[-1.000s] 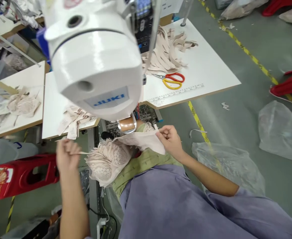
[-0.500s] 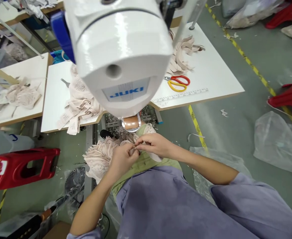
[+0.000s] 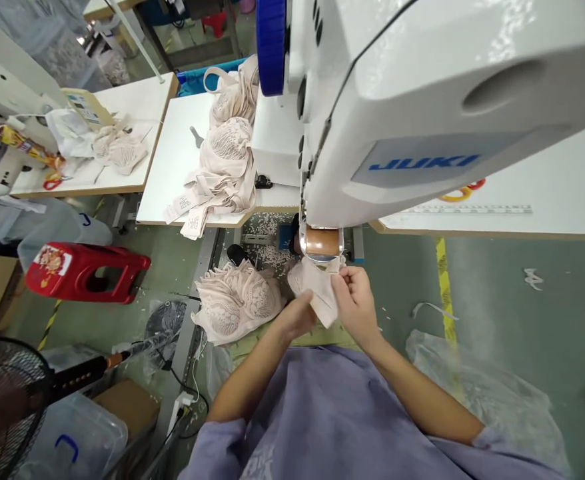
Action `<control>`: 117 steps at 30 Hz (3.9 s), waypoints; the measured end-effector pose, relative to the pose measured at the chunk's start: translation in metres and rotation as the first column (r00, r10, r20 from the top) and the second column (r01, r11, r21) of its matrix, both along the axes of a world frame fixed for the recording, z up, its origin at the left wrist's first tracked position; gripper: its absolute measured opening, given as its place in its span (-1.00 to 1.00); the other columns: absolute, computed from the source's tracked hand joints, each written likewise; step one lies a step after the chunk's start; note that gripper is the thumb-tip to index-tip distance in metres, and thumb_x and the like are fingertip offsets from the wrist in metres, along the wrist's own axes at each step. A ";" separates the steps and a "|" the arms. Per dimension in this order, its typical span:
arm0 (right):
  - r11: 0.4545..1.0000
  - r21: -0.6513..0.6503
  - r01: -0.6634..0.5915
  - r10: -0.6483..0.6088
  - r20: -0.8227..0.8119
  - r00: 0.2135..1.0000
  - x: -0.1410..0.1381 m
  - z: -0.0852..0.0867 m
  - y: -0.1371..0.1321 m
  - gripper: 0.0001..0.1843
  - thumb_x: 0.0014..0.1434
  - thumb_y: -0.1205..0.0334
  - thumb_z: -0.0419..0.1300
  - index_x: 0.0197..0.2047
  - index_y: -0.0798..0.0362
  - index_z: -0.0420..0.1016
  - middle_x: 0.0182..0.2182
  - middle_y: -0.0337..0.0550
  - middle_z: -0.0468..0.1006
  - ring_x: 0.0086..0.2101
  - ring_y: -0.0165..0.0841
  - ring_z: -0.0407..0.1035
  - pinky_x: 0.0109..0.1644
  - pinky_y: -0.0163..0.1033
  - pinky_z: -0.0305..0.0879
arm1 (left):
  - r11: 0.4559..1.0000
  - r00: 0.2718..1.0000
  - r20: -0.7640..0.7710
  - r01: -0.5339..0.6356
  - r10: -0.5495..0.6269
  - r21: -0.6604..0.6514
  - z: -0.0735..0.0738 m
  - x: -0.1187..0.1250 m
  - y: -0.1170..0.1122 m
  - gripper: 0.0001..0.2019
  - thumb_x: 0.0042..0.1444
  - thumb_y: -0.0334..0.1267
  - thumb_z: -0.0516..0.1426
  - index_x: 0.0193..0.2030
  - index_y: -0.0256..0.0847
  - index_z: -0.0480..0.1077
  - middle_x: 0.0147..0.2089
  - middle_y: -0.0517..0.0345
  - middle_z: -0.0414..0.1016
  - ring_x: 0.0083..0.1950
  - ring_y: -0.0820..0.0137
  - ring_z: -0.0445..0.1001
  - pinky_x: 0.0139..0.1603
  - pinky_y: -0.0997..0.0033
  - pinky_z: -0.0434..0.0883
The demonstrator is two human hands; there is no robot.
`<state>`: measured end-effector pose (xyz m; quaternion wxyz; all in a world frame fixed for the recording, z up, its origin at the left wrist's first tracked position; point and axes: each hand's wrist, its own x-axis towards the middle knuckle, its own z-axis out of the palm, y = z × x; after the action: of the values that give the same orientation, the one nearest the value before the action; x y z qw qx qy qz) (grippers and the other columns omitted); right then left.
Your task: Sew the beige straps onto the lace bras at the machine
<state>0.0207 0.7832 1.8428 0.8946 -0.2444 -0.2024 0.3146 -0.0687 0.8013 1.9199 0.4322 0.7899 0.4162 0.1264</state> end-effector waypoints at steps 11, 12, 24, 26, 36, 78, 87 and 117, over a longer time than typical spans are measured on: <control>0.968 0.065 0.241 -0.249 0.333 0.910 0.011 -0.017 -0.002 -0.78 0.27 0.02 0.20 -0.17 -0.01 0.38 -0.14 -0.01 0.49 -0.08 -0.16 0.40 0.02 -0.01 0.37 | 0.833 0.996 -0.066 -0.012 0.059 0.553 0.043 0.029 -0.030 -0.72 0.26 -0.01 0.14 -0.21 -0.19 0.51 -0.21 0.03 0.57 -0.11 0.26 0.53 0.03 0.25 0.44; 0.947 0.101 0.305 -0.319 0.406 0.857 0.021 -0.022 -0.005 -0.74 0.24 0.02 0.24 -0.11 -0.01 0.41 -0.04 0.04 0.48 0.01 -0.10 0.37 0.09 0.04 0.32 | 0.841 0.984 -0.178 0.070 0.031 0.536 0.050 0.029 -0.033 -0.70 0.28 -0.01 0.11 -0.32 -0.18 0.48 -0.33 0.07 0.54 -0.24 0.29 0.51 -0.08 0.27 0.45; 0.986 0.158 -0.056 -0.072 0.701 0.709 0.060 -0.021 -0.027 -0.94 0.26 0.21 0.11 -0.25 -0.01 0.33 -0.52 -0.32 0.32 -0.57 -0.44 0.18 -0.47 -0.31 0.11 | 0.920 0.873 -0.485 0.238 -0.061 0.311 0.086 0.040 -0.051 -0.75 0.29 -0.13 0.09 -0.37 -0.20 0.39 -0.47 0.21 0.40 -0.42 0.43 0.36 -0.32 0.43 0.36; 0.991 0.104 0.087 -0.132 0.581 0.803 0.060 -0.023 -0.028 -0.92 0.27 0.22 0.11 -0.29 -0.01 0.35 -0.48 -0.27 0.38 -0.53 -0.42 0.22 -0.42 -0.28 0.16 | 0.925 0.929 -0.370 0.152 -0.014 0.348 0.088 0.040 -0.050 -0.75 0.29 -0.12 0.11 -0.34 -0.22 0.43 -0.39 0.18 0.46 -0.36 0.44 0.40 -0.24 0.43 0.38; 0.901 0.171 0.398 -0.428 0.489 0.760 0.040 -0.005 -0.040 -0.81 0.34 0.23 0.10 -0.16 -0.08 0.57 -0.26 -0.12 0.64 -0.27 -0.30 0.51 -0.19 -0.19 0.43 | 0.931 0.984 0.041 -0.180 0.176 0.319 0.063 0.040 -0.041 -0.74 0.12 -0.04 0.30 -0.27 -0.22 0.57 -0.35 0.13 0.59 -0.30 0.39 0.53 -0.17 0.40 0.47; 0.993 0.104 -0.057 -0.011 0.559 0.829 0.081 -0.007 -0.042 -0.94 0.17 0.27 0.22 -0.28 0.05 0.51 -0.37 -0.23 0.53 -0.33 -0.39 0.34 -0.29 -0.32 0.12 | 0.805 0.954 -0.292 0.122 0.066 0.580 0.072 0.047 -0.045 -0.75 0.19 -0.09 0.23 -0.30 -0.27 0.53 -0.36 0.12 0.55 -0.30 0.39 0.45 -0.22 0.44 0.40; 0.994 0.041 -0.103 0.068 0.507 0.859 0.088 -0.014 -0.052 -0.87 0.22 0.27 0.15 -0.14 -0.01 0.33 -0.48 -0.39 0.31 -0.50 -0.47 0.13 -0.35 -0.32 0.06 | 0.823 0.889 -0.456 0.288 -0.040 0.489 0.086 0.064 -0.053 -0.78 0.25 -0.14 0.18 -0.12 -0.25 0.49 -0.19 0.06 0.58 -0.19 0.36 0.49 -0.13 0.43 0.39; 0.836 0.093 -0.541 0.482 0.346 0.805 0.097 -0.011 -0.039 -0.74 0.09 0.09 0.28 -0.24 0.11 0.59 -0.40 -0.24 0.52 -0.40 -0.41 0.34 -0.34 -0.34 0.16 | 0.926 0.966 -0.211 -0.061 0.149 0.373 0.079 0.071 -0.039 -0.73 -0.07 -0.12 0.41 -0.47 -0.28 0.53 -0.45 0.16 0.55 -0.41 0.46 0.43 -0.35 0.51 0.38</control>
<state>0.1180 0.7438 1.8315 0.7518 -0.1413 -0.4269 0.4824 0.0025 0.7622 1.9985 0.2186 0.8420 0.4759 0.1296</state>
